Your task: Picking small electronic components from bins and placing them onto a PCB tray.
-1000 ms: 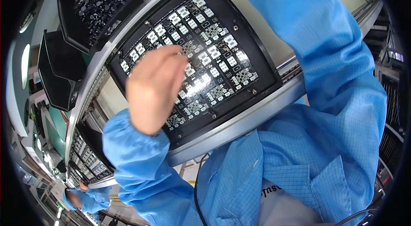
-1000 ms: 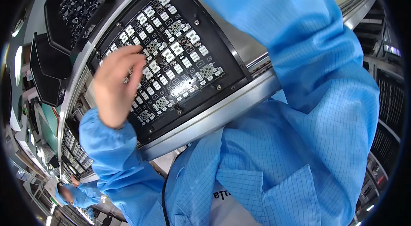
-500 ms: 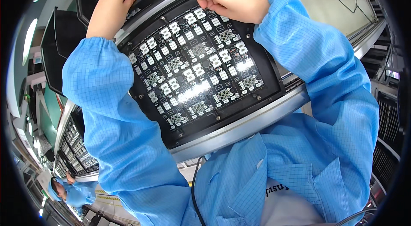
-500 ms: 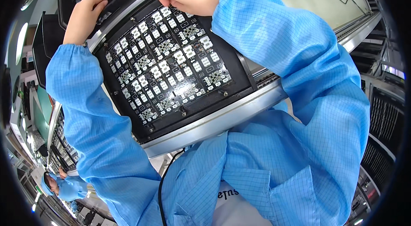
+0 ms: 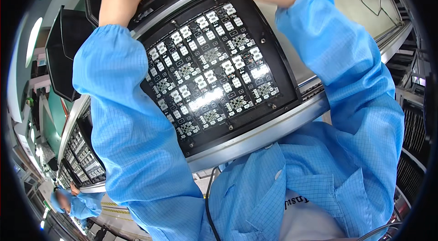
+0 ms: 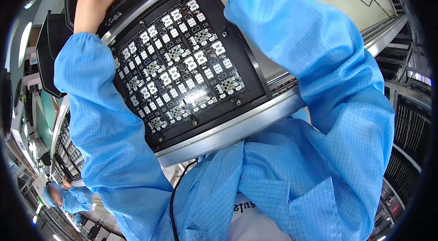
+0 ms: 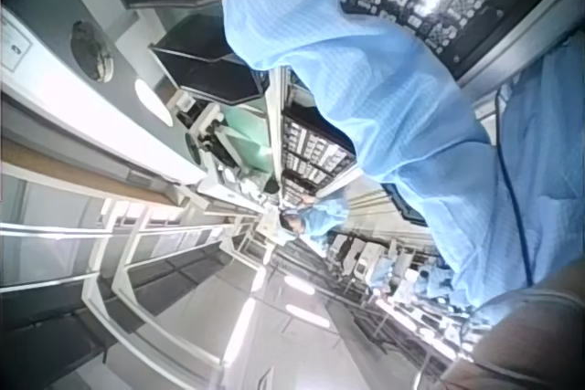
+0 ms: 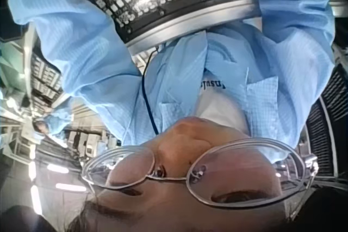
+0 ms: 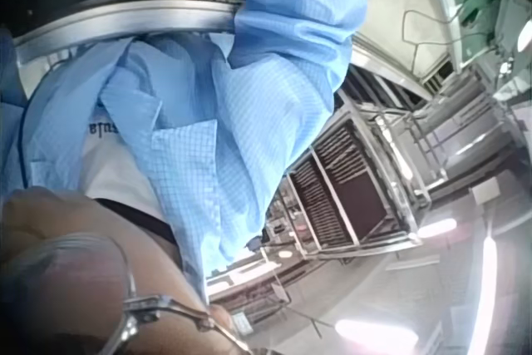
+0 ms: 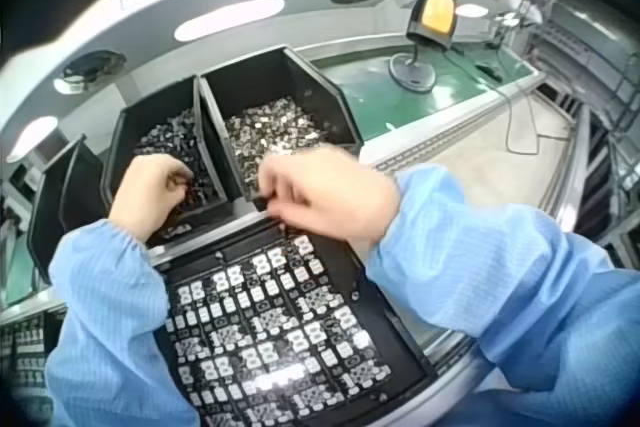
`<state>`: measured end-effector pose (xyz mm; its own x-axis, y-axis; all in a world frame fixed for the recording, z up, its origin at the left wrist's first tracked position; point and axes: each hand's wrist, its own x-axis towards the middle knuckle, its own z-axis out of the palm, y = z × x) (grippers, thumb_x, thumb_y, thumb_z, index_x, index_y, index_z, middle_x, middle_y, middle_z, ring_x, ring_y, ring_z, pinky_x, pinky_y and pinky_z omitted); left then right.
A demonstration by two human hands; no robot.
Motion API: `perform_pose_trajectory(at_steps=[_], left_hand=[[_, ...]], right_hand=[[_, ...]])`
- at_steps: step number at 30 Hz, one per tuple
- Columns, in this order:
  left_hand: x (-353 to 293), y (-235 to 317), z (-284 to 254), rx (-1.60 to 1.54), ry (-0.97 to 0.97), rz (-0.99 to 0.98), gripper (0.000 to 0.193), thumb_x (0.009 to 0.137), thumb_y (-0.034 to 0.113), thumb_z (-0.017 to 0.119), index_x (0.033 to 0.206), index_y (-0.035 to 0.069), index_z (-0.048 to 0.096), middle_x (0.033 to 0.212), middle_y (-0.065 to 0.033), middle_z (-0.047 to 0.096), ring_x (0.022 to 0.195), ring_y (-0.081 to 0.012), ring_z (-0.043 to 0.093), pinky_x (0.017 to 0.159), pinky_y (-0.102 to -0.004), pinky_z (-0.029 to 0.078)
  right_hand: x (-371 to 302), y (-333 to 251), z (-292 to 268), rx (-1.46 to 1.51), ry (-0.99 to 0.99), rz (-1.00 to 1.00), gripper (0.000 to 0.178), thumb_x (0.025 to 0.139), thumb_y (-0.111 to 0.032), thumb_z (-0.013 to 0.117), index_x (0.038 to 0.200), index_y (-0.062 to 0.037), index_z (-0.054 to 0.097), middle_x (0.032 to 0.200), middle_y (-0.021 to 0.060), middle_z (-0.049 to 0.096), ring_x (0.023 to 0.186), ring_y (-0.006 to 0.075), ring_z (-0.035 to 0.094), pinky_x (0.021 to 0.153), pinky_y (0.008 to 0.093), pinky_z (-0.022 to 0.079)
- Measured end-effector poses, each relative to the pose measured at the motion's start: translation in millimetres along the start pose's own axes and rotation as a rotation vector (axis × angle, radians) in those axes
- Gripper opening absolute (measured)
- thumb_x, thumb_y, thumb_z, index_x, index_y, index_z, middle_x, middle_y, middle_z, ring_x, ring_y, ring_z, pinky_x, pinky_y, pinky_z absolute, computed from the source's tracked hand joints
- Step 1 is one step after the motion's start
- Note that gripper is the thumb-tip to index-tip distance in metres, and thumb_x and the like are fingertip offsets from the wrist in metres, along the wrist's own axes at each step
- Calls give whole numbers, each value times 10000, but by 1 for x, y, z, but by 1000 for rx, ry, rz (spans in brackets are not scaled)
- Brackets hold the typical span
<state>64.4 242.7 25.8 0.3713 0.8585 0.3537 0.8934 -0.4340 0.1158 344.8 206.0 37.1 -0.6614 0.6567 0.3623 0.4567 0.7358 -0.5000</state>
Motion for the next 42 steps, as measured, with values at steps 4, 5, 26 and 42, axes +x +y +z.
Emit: perform_pose_trajectory(at_steps=[4,5,26,42], left_hand=[[14,19,-18,-410,118,-96,190,798,102,678,982,79,719,836,-60,711,776,-116,670,721,-230,510],[10,24,-24,-554,146,-112,176,818,90,672,986,62,716,836,-44,712,770,-92,661,721,-211,505],[-40,107,41,-1016,-269,-298,198,792,-52,650,990,-39,649,906,-69,681,786,-98,638,730,-205,504],[-39,111,48,-544,-87,41,165,755,17,682,913,53,714,905,-98,658,826,-244,634,745,-311,493]], right_hand=[[14,28,-40,-28,320,36,82,808,-62,590,883,-28,592,689,102,636,645,229,633,601,314,496],[20,40,-40,-27,334,42,82,808,-62,590,883,-28,592,689,102,636,645,229,633,601,314,496],[43,76,-11,-165,177,151,101,737,-84,609,768,-19,680,779,186,659,771,336,648,729,391,510],[26,70,-23,-71,231,44,112,775,-91,589,796,1,651,782,184,646,780,330,641,729,369,504]])
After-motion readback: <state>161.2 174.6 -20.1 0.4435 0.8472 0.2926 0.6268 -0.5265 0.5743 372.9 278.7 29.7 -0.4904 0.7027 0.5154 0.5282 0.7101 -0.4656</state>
